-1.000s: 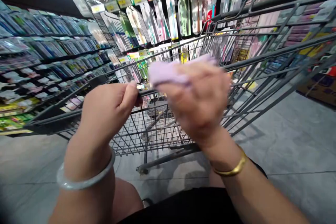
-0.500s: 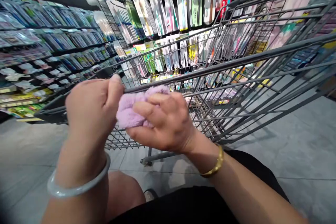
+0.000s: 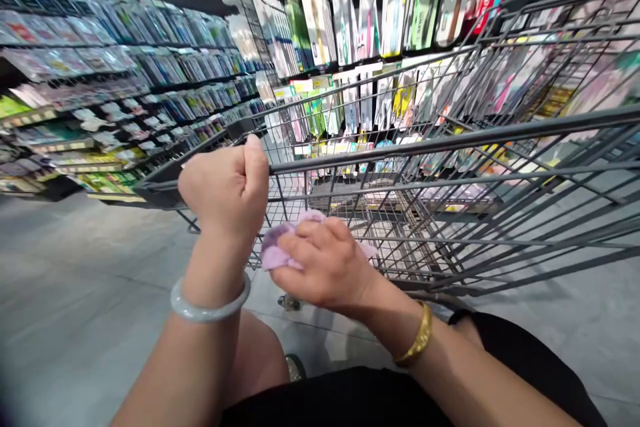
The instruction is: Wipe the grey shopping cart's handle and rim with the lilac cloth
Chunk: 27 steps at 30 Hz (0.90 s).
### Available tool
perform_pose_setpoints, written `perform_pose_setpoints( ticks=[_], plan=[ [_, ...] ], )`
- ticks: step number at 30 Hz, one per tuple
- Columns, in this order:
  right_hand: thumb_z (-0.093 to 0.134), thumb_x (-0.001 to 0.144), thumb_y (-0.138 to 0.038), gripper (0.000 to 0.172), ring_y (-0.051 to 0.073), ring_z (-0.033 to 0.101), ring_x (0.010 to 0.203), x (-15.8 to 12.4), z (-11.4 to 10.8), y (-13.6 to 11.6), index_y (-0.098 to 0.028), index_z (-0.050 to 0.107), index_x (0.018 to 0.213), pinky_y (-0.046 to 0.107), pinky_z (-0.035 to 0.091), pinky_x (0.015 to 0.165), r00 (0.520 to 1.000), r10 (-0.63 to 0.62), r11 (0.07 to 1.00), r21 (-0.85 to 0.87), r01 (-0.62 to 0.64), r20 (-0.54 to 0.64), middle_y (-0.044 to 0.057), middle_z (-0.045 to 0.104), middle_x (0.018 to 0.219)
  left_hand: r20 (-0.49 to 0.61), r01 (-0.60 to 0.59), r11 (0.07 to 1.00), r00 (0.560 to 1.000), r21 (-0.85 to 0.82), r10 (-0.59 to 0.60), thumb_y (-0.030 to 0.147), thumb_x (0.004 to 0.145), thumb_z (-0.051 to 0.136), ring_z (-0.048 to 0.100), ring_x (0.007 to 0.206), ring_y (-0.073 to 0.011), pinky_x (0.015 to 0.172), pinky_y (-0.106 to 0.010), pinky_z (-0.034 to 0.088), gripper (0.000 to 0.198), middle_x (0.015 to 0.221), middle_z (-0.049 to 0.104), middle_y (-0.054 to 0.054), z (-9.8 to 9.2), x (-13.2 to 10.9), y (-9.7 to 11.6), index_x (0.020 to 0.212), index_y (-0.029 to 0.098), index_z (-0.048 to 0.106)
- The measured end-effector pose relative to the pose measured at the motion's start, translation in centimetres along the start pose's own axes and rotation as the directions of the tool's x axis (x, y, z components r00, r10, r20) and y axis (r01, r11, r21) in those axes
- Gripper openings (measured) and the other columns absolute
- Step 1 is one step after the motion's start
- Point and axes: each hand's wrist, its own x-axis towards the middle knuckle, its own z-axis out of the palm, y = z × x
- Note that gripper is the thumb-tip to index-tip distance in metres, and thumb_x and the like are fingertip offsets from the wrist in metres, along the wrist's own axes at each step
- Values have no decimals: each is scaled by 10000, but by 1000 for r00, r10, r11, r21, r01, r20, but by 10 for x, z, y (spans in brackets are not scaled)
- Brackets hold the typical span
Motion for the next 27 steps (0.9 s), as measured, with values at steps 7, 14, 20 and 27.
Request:
perform_pose_setpoints(
  ticks=[7, 14, 20, 27],
  plan=[
    [790, 770, -194, 190, 208, 584, 1030, 17, -32, 33, -299, 702, 902, 417, 477, 905, 959, 58, 996, -47, -74, -279, -1, 660, 1122, -26, -71, 997, 997, 9, 71, 365, 1036, 328, 352, 510, -154, 608, -375, 156, 525, 528, 517, -12, 2, -5, -4, 563, 222, 505],
    [742, 827, -265, 67, 187, 580, 1012, -10, 9, 1, -311, 693, 822, 381, 432, 868, 997, -81, 997, -16, 81, -7, -41, 725, 1092, -16, 74, 997, 997, -15, -74, 370, 1038, 333, 399, 530, -152, 690, -366, 259, 546, 502, 500, 6, -9, 0, -16, 541, 223, 504],
    [799, 741, -144, 250, 214, 583, 1022, 17, -41, 36, -283, 657, 892, 415, 491, 889, 956, 95, 992, -56, -114, -279, 20, 676, 1094, -54, 70, 997, 996, -11, -71, 331, 1004, 381, 333, 505, -150, 636, -366, 193, 525, 477, 463, 4, 1, -2, -18, 494, 217, 418],
    [744, 838, -274, 75, 183, 604, 1012, -11, 8, 1, -309, 704, 891, 356, 442, 834, 1000, -8, 998, -62, 7, -6, -22, 731, 1070, -85, 12, 999, 996, -40, -15, 336, 1005, 363, 287, 522, -157, 641, -382, 167, 500, 493, 432, 3, 9, -6, -23, 519, 223, 337]
  ],
)
